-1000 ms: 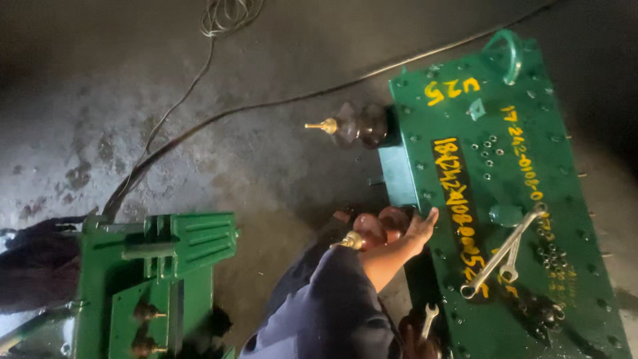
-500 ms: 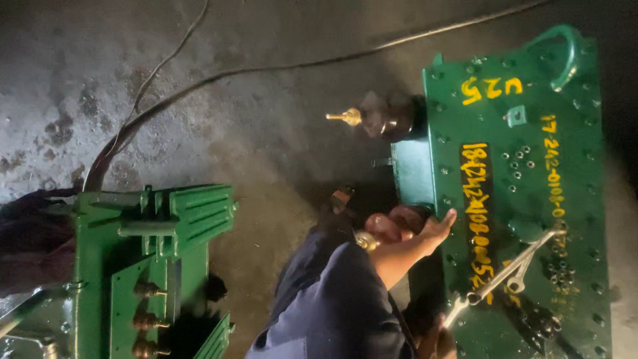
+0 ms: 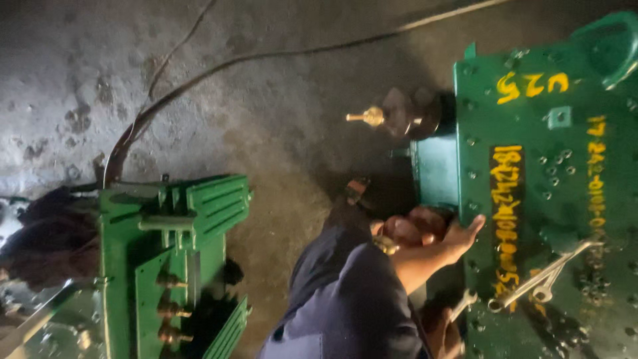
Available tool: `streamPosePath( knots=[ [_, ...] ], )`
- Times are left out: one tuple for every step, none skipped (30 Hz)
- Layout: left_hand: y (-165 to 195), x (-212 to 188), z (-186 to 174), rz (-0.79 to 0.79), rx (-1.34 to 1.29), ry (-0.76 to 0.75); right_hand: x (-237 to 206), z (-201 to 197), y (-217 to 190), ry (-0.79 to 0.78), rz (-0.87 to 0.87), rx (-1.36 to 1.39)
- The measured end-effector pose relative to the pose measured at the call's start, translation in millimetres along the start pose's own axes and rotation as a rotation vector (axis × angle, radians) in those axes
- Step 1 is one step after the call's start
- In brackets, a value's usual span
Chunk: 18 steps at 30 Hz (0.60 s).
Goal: The person uses a wrench to tighten bolts on a green metal plate attached to a large machine. They repeatedly reposition the wrench and apply force to secure the fasteners.
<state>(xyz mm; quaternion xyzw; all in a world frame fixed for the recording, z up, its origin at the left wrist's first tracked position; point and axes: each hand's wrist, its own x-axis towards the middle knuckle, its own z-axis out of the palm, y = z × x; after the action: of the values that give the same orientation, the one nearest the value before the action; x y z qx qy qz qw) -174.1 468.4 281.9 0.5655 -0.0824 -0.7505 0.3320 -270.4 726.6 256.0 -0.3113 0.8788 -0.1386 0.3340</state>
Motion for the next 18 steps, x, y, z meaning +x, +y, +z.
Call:
streamPosePath(
  knots=[
    [3.3, -1.7, -0.6, -0.039, 0.014, -0.010, -5.6, -0.5, -3.9, 0.004, -0.004, 0.006],
    [4.2, -0.8, -1.4, -0.064, 0.035, -0.019, -9.3, 0.2, -10.5, 0.015, -0.021, 0.034],
    [6.0, -0.3, -2.7, -0.086, 0.065, -0.029, -14.5, -1.1, -18.0, 0.022, -0.029, 0.059],
    [7.2, 0.8, -3.6, -0.120, 0.101, -0.045, -19.1, -1.4, -27.5, 0.035, -0.037, 0.102],
    [7.7, 2.8, -4.6, 0.002, 0.080, -0.026, -22.8, -3.6, -37.8, 0.021, -0.036, 0.153],
    [7.2, 5.4, -5.2, 0.036, 0.080, -0.014, -26.8, -4.7, -48.5, 0.002, 0.045, 0.199],
    [6.5, 8.7, -5.9, 0.058, 0.080, 0.005, -29.6, -6.7, -58.6, -0.006, 0.130, 0.252],
    [4.4, 11.9, -5.6, 0.075, 0.086, 0.028, -32.2, -7.5, -67.8, -0.004, 0.177, 0.411],
    [1.9, 15.3, -5.3, 0.073, 0.079, 0.049, -33.4, -9.9, -75.3, 0.009, 0.224, 0.570],
    [-1.4, 17.1, -4.0, 0.078, 0.084, 0.072, -33.4, -10.6, -81.9, 0.022, 0.178, 0.752],
    [-5.5, 18.9, -2.6, 0.073, 0.092, 0.096, -31.7, -13.4, -86.5, 0.078, 0.263, 0.370],
    [-9.8, 19.5, -0.7, 0.070, 0.088, 0.092, -27.9, -14.5, -90.9, 0.176, 0.218, 0.474],
    [-14.3, 19.8, 1.6, 0.058, 0.086, 0.089, -22.5, -17.4, -94.0, 0.182, 0.220, 0.624],
    [-18.8, 18.6, 2.9, 0.029, 0.088, 0.082, -15.1, -19.3, -98.0, 0.269, 0.294, 0.426],
    [-22.6, 18.2, 5.2, -0.012, 0.080, 0.053, -5.6, -21.9, -102.4, 0.330, 0.280, 0.358],
    [-25.6, 16.6, 6.6, -0.055, 0.072, 0.024, 5.0, -24.3, -108.9, 0.376, 0.254, 0.294],
    [-28.1, 15.7, 8.5, -0.055, 0.070, 0.010, 16.3, -26.3, -117.1, 0.380, 0.072, 0.109],
    [-30.0, 15.6, 10.1, -0.027, 0.075, -0.001, 28.2, -28.3, -127.1, 0.376, -0.116, -0.074]
  ],
)
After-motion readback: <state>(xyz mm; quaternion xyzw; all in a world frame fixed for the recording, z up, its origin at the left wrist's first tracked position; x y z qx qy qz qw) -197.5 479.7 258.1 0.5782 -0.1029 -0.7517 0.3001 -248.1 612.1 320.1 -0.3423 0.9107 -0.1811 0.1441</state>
